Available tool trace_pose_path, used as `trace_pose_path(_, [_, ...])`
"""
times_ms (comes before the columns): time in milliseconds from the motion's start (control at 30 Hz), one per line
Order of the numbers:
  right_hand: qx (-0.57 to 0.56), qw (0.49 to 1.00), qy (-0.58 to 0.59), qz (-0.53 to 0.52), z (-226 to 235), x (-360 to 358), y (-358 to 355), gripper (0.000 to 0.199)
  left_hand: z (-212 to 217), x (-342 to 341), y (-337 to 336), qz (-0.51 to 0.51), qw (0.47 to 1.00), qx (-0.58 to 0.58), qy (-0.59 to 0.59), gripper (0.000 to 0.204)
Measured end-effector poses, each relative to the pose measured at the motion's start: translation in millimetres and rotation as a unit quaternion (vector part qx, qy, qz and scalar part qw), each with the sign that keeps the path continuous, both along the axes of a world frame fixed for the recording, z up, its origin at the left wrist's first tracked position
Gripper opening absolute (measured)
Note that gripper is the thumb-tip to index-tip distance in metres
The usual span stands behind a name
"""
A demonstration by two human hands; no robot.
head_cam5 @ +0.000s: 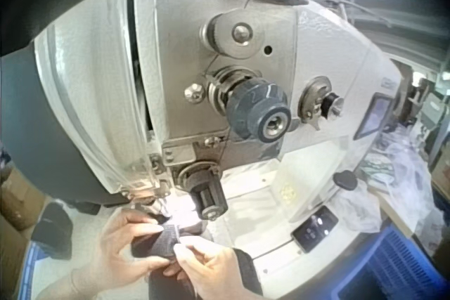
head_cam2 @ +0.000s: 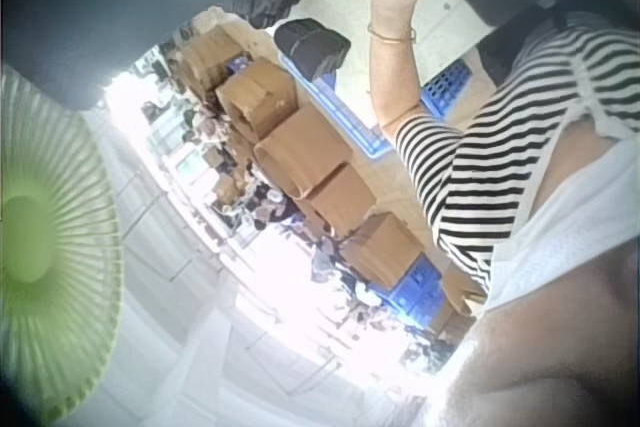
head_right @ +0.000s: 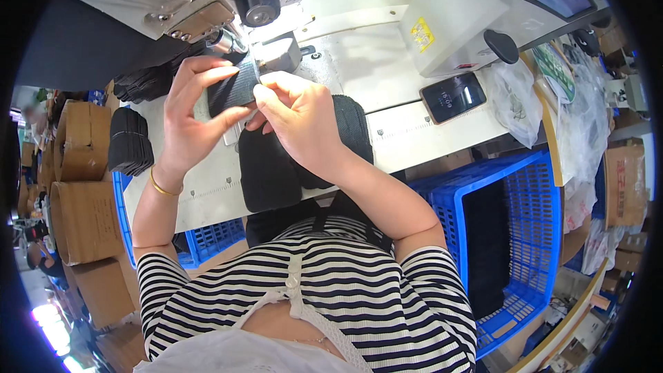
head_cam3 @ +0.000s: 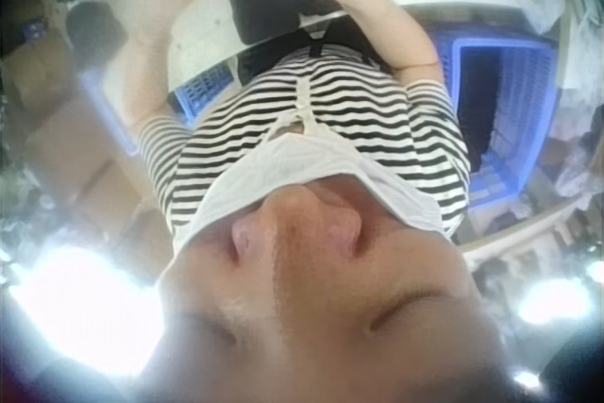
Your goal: The person sews pieces of black fabric together using an industrial sewing machine.
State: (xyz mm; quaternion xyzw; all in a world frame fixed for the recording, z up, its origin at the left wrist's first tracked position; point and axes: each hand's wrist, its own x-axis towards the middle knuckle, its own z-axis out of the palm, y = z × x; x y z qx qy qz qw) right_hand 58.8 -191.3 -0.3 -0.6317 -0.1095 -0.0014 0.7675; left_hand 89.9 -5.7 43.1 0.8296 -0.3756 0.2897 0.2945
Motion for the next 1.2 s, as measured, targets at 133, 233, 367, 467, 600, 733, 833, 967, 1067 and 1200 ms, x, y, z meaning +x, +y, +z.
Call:
trace_pose_path(133, [0.036, 0.999, -0.034, -0.017, -7, -8, 9, 0.027, -15, 9, 12, -0.1, 0.977, -0.109, 0.156, 0.036])
trace_pose_path(233, [0.128, 0.989, -0.01, 0.073, -16, -10, 14, 0.037, -13, 7, 12, -0.097, 0.985, -0.074, 0.12, 0.03])
trace_pose_path(367, [0.183, 0.98, 0.008, 0.082, -19, -14, 24, 0.036, -17, -9, -3, -0.014, 0.989, 0.062, -0.135, 0.032])
trace_pose_path(467, [0.213, 0.973, 0.001, 0.085, -20, -18, 31, 0.035, -18, -11, -6, 0.014, 0.976, 0.083, -0.199, 0.041])
trace_pose_path(600, [0.226, 0.971, 0.003, 0.085, -18, -23, 35, 0.036, -16, -11, -3, 0.009, 0.973, 0.106, -0.204, 0.039])
trace_pose_path(733, [0.216, 0.973, -0.007, 0.079, -15, -22, 38, 0.038, -16, -7, 0, -0.006, 0.967, 0.122, -0.224, 0.038])
trace_pose_path(833, [0.252, 0.965, -0.008, 0.072, -15, -20, 43, 0.04, -15, -5, 0, -0.002, 0.965, 0.129, -0.229, 0.038])
trace_pose_path(967, [0.266, 0.961, 0.005, 0.075, -14, -11, 46, 0.041, -12, 3, -1, 0.0, 0.965, 0.131, -0.228, 0.037])
trace_pose_path(1067, [0.274, 0.959, 0.009, 0.077, -13, -4, 47, 0.041, -13, 10, 0, 0.006, 0.962, 0.133, -0.239, 0.037])
trace_pose_path(1200, [0.275, 0.959, 0.008, 0.075, -15, 2, 48, 0.044, -11, 13, -2, 0.014, 0.96, 0.14, -0.244, 0.039])
